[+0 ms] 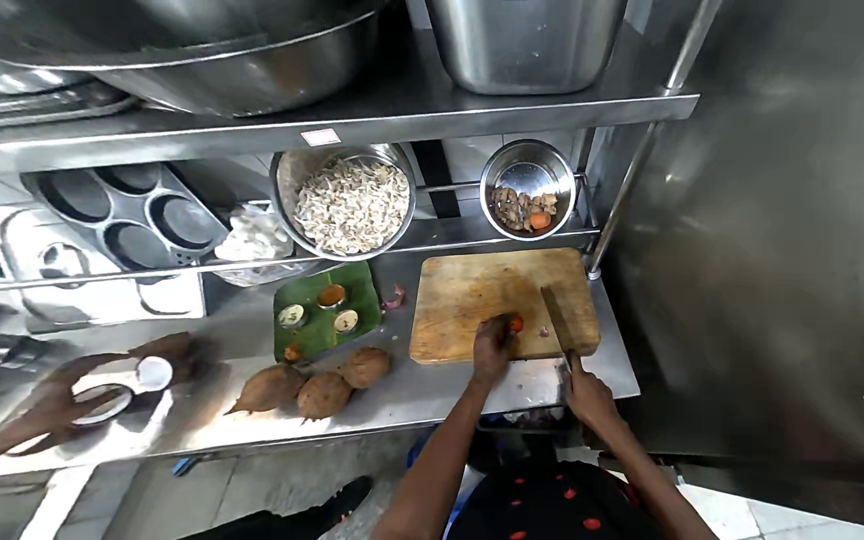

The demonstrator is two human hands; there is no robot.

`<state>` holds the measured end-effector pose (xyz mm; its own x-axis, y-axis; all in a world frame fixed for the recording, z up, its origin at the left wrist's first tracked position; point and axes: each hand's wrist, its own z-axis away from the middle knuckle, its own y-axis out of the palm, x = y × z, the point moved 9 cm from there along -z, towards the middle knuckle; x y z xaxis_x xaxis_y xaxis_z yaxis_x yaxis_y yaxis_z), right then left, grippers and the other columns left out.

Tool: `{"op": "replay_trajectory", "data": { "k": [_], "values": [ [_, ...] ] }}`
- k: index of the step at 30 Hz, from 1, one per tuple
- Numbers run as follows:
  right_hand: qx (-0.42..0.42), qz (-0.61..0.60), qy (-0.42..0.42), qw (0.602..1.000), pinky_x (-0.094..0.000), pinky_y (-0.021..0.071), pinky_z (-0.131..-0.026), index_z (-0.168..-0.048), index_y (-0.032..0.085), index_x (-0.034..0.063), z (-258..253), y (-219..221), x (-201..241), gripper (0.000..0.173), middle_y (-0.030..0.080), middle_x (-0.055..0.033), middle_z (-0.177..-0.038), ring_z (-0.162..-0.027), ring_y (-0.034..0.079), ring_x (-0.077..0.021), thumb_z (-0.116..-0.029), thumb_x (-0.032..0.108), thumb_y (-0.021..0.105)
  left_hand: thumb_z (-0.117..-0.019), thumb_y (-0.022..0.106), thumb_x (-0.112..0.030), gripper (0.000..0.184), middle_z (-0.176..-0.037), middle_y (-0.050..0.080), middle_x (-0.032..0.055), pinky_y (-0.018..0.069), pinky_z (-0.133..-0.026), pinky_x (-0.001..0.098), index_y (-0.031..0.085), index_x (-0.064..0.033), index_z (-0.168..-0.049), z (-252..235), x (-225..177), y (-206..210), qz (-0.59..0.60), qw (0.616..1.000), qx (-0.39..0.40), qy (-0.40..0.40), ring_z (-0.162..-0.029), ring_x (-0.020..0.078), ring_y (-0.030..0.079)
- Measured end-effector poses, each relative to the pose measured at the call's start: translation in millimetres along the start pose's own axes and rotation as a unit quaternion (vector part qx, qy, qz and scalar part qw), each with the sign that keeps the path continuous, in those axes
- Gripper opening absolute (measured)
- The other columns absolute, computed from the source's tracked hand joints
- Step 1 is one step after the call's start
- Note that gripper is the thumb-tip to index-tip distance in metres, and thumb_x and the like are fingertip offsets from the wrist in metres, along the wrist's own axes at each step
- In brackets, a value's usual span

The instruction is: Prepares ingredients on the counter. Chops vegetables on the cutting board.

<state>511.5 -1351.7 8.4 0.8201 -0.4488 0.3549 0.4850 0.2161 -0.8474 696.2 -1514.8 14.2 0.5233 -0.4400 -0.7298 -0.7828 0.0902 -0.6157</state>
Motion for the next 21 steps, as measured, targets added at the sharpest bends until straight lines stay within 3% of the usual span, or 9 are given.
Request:
{"op": "replay_trajectory", "data": {
  "k": [6,10,18,21],
  "values": [
    [-0.003,-0.086,-0.023,0.996,-0.0566,0.0579,-0.076,-0.159,0.03,0.0232,6,6,13,0.054,0.071,-0.0142,-0.093,-0.086,0.072,-0.0347,-0.1088,0.042,0.039,-0.0994,0.065,-0.019,0.034,-0.136,0.067,-0.0019,0.0454,-0.112,0.0456,0.068,-0.0223,-0.133,2,1,-1,0.0,1.0,0.004,0.001,-0.129,0.0206,0.058],
    [0.004,-0.055,-0.053,0.997,-0.0568,0.0573,-0.077,-0.158,0.033,0.0249,14,5,37,0.053,0.072,-0.0138,-0.093,-0.089,0.072,-0.0352,-0.1075,0.039,0.042,-0.0996,0.065,-0.022,0.035,-0.142,0.063,-0.0013,0.0459,-0.112,0.0448,0.068,-0.0231,-0.134,2,3,2,-0.015,1.0,0.008,0.007,-0.132,0.0208,0.056],
    [0.037,-0.012,-0.056,0.998,-0.0575,0.0576,-0.076,-0.162,0.025,0.0231,16,-6,67,0.06,0.072,-0.0158,-0.096,-0.09,0.072,-0.037,-0.1071,0.038,0.045,-0.0988,0.063,-0.019,0.036,-0.143,0.062,0.0022,0.0478,-0.109,0.0451,0.07,-0.0225,-0.134,2,-2,6,-0.052,0.998,0.003,0.046,-0.128,0.0245,0.058],
    [0.035,0.015,-0.052,0.998,-0.0576,0.0577,-0.076,-0.165,0.016,0.0241,19,-12,72,0.066,0.072,-0.0162,-0.097,-0.09,0.072,-0.0381,-0.1074,0.037,0.046,-0.1001,0.062,-0.024,0.035,-0.144,0.06,0.0019,0.0475,-0.109,0.0451,0.07,-0.0243,-0.134,2,0,10,-0.072,0.996,0.008,0.044,-0.129,0.0249,0.057]
  ]
}}
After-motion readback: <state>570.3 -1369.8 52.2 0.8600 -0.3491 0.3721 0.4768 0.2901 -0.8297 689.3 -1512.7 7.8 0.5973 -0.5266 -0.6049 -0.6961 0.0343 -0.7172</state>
